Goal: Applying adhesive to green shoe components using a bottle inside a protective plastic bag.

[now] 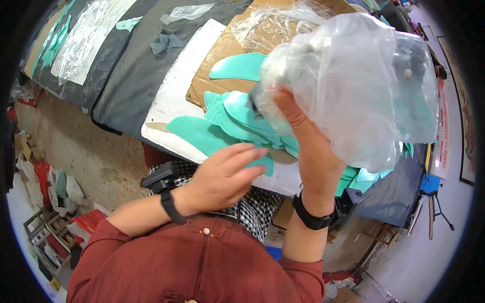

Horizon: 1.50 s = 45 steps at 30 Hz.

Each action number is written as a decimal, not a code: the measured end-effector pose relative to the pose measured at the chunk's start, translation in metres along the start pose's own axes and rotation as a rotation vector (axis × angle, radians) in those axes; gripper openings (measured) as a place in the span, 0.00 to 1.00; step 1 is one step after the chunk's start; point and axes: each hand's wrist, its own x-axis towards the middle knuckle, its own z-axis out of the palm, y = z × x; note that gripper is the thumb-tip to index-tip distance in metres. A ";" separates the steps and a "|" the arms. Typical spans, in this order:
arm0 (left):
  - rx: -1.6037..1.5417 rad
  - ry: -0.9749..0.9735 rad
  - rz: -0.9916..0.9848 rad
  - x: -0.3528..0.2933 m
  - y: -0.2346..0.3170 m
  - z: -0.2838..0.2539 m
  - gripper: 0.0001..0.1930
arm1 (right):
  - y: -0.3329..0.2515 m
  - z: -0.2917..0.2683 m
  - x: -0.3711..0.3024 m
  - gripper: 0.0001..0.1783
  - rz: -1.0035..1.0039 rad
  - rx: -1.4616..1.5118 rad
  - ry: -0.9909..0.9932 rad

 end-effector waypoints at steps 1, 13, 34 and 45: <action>-0.028 0.021 -0.110 -0.007 -0.002 -0.013 0.15 | -0.001 -0.001 0.003 0.18 0.035 -0.031 0.067; -0.219 0.263 -0.358 0.000 -0.085 -0.022 0.17 | 0.051 0.016 -0.063 0.21 -0.488 -0.873 -0.136; 0.270 -0.056 -0.224 0.076 -0.044 -0.029 0.15 | 0.035 -0.079 -0.050 0.16 -0.137 -0.915 0.166; 0.216 -0.181 -0.222 0.092 -0.026 -0.008 0.33 | 0.036 -0.060 0.009 0.13 -0.417 -0.730 0.295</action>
